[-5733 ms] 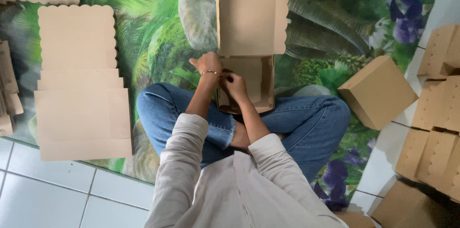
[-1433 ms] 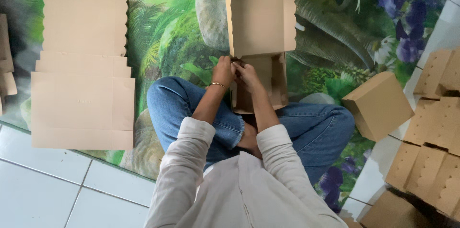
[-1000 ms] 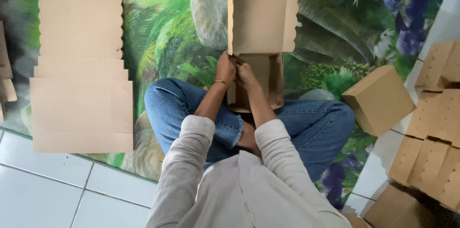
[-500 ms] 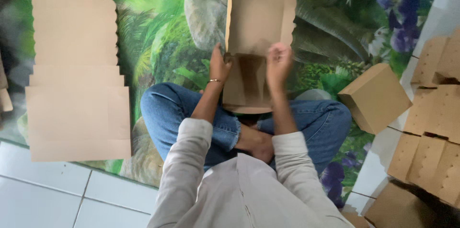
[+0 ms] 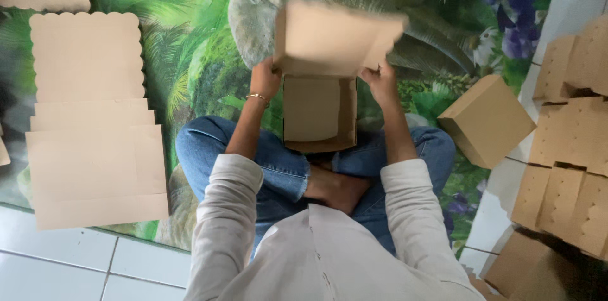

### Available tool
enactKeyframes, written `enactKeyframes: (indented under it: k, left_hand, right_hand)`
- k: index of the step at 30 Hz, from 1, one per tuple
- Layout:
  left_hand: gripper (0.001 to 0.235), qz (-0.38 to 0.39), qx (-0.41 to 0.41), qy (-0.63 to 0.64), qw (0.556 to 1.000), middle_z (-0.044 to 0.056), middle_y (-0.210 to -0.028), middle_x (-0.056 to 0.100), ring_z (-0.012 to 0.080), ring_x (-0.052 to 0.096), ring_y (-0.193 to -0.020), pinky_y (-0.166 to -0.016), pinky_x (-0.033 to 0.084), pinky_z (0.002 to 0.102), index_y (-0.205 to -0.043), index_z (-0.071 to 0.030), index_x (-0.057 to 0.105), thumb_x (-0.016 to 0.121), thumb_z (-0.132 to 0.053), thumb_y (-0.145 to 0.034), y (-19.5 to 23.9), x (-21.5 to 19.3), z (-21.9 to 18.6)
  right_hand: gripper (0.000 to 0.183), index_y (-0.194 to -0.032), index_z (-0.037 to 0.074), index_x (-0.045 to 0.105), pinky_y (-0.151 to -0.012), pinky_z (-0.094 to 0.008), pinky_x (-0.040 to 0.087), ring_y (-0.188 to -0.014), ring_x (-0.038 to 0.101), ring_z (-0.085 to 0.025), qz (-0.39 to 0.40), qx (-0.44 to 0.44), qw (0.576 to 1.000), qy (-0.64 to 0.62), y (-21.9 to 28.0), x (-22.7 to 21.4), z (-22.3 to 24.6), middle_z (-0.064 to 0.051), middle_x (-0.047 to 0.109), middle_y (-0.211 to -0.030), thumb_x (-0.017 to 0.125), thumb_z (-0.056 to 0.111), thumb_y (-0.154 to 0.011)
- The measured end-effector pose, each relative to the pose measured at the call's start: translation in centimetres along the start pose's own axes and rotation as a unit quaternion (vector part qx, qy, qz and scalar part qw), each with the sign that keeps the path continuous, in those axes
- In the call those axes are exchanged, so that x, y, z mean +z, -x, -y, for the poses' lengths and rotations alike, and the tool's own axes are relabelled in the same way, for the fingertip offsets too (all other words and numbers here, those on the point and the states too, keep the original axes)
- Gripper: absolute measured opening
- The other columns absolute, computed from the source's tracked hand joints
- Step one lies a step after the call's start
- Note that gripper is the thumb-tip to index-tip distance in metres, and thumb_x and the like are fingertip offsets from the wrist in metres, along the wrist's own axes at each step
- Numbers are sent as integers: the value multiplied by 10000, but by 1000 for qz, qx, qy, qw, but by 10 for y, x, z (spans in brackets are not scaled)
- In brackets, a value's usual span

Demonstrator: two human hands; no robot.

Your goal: The person sits on the floor and assembles flat cardboard pieces into small boxes by hand. They fold the sides, tuck in the flaps, and secure the structure, then place the finished box aside and repeat the process with another piece.

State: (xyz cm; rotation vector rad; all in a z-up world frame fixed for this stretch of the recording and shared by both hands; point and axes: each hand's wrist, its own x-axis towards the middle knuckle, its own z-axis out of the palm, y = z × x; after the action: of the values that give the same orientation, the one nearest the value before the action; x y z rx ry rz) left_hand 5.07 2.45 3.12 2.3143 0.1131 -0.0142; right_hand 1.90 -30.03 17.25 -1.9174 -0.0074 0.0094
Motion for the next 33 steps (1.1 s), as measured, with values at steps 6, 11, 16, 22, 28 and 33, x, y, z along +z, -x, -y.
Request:
enactKeyframes:
  k: [6,11,16,22,28,33]
  left_hand:
    - [393,126,254,-201,938,15,-1020,725,283,693,-980,-773,586,433,-1239,-385,553,438,-141,-953,42,-82,-56]
    - [317,82,461,-264,844,-12,-1270,662,165,646,-1136,-1005,512,335,-1270,-266,563,436,-141,-1008,50,-99,-61]
    - [306,105,395,-166,898,39,-1253,657,227,553,-1265,-1098,450,403,-1289,-223,553,507,-179,-990,42,-78,-59]
    - [336,20,113,55,992,117,-716,683,404,653,-740,-625,490,478,-766,-112,704,774,-439,-798,23,-2,-20]
    - [213,39,155,25,987,-57,-972,733,261,696,-888,-751,571,412,-1035,-392,713,542,-451,-922,18,-34,-47]
    - [432,165,255,-66,951,-107,-1331,596,228,601,-1178,-968,518,452,-1353,-465,507,530,-339,-940,16,-51,-39]
  right_hand:
    - [245,-1135,-75,672,-985,-531,447,-1170,588,-437,110,-154,971,-146,24,-11,-19,-288,659,-1145,596,34,-929]
    - [393,-1285,81,650,-1126,-608,274,-1284,444,-511,215,-186,957,59,46,-39,66,-198,631,-1276,660,135,-896]
    - [399,-1292,111,644,-1143,-514,331,-1309,476,-359,160,-58,985,26,49,-25,35,-130,596,-1345,653,186,-900]
    - [497,-1210,35,675,-949,-505,540,-1102,623,-330,-63,-35,986,-149,8,25,-126,-162,686,-1148,840,-61,-750]
    - [447,-957,-36,741,-994,-456,458,-1112,622,-346,32,-78,960,-267,0,5,-47,-205,697,-1043,485,329,-986]
    - [227,-1090,27,735,-1001,-519,445,-1136,619,-438,122,-172,977,-28,24,-21,47,-230,691,-1137,650,114,-897]
